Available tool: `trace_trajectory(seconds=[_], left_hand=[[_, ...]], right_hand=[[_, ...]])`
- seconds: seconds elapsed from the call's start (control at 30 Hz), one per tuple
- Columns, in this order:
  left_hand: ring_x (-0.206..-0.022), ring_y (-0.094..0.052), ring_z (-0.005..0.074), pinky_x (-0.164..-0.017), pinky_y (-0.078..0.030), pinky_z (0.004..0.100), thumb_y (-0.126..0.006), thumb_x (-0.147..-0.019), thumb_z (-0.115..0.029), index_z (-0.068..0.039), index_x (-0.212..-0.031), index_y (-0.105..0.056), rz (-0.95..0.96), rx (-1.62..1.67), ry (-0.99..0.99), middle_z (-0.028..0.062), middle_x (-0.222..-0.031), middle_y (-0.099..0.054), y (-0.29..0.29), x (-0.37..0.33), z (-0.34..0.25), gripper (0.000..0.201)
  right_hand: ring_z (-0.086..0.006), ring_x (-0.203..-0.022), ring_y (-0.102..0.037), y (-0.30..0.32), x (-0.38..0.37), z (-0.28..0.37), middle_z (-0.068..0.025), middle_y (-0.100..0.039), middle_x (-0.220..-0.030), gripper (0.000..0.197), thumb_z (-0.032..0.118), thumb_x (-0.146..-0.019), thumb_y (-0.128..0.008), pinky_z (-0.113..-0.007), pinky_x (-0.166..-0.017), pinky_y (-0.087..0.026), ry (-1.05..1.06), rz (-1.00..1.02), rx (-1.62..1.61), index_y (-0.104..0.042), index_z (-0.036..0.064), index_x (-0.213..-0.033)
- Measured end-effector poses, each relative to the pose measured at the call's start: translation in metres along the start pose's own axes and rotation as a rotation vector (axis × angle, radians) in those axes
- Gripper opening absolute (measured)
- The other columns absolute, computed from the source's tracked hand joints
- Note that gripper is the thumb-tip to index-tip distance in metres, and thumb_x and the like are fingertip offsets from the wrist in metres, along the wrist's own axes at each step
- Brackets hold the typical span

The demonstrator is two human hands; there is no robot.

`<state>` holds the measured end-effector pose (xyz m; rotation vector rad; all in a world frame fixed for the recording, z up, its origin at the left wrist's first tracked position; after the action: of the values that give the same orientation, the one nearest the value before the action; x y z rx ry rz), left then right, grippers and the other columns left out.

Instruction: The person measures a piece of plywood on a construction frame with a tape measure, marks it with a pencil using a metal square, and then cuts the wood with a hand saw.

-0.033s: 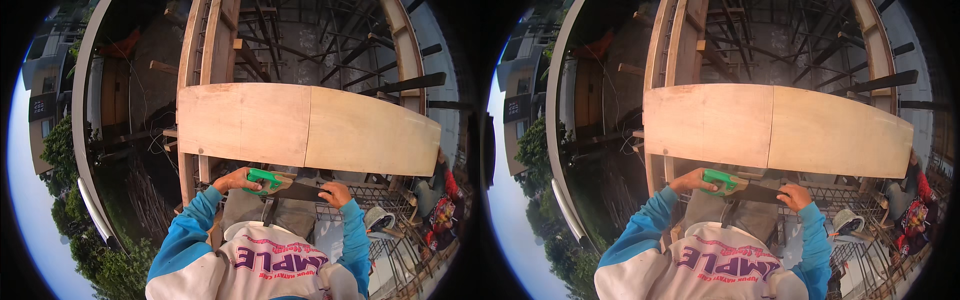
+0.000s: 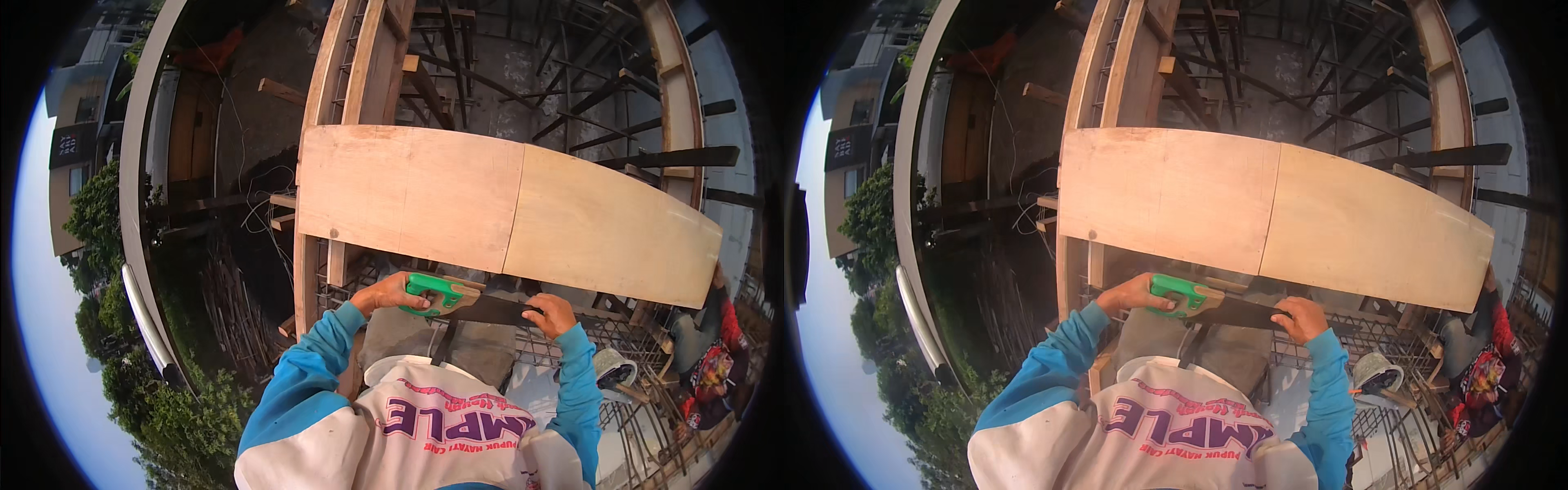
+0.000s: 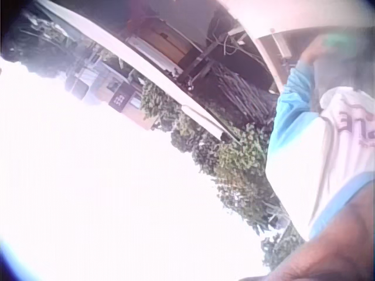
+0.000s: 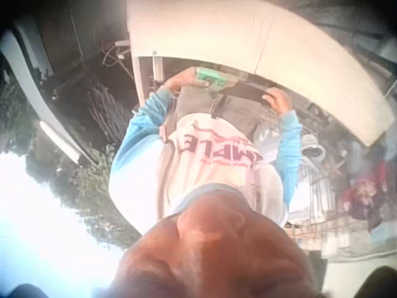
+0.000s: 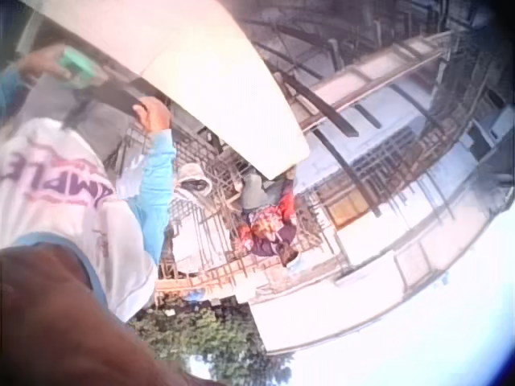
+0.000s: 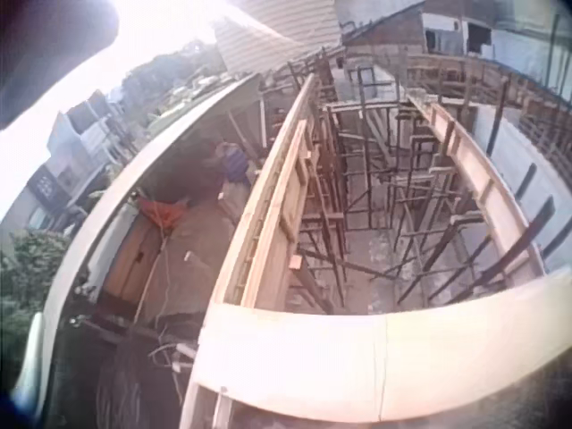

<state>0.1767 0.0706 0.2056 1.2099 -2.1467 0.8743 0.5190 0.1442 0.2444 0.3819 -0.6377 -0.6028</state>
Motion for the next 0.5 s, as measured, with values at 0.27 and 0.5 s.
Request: trace_trajectory(seconds=[0.27, 0.5], left_hand=[[-0.075, -0.055, 0.0071, -0.068, -0.047, 0.0258, -0.076, -0.079, -0.016, -0.006, -0.094, -0.065, -0.647, 0.484, -0.201, -0.0043, -0.080, -0.059, -0.008, 0.145, 0.074, 0.021], [-0.074, -0.058, 0.0078, -0.068, -0.047, 0.0242, -0.075, -0.081, -0.019, -0.006, -0.100, -0.065, -0.801, 0.972, -0.252, -0.0020, -0.083, -0.063, -0.014, 0.219, 0.152, 0.025]], right_hand=[[-0.0287, -0.080, -0.058, 0.015, -0.138, 0.173, -0.0070, -0.061, -0.079, 0.029, 0.024, -0.071, -0.081, -0.041, -0.083, -0.041, 0.461, 0.068, 0.313, -0.065, 0.0090, -0.090], [-0.0286, -0.067, -0.060, -0.034, -0.204, 0.283, -0.0068, -0.063, -0.069, 0.032, 0.032, -0.066, -0.085, -0.041, -0.074, -0.045, 0.614, 0.191, 0.455, -0.065, 0.0089, -0.076]])
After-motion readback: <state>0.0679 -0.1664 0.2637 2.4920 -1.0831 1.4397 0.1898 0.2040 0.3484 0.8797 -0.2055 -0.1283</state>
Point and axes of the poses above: each hand's wrist, its own x-axis away from the middle knuckle, its own y-axis out of the back of the hand, z = x × y, the point moved 6 cm from there along -x, towards the middle knuckle
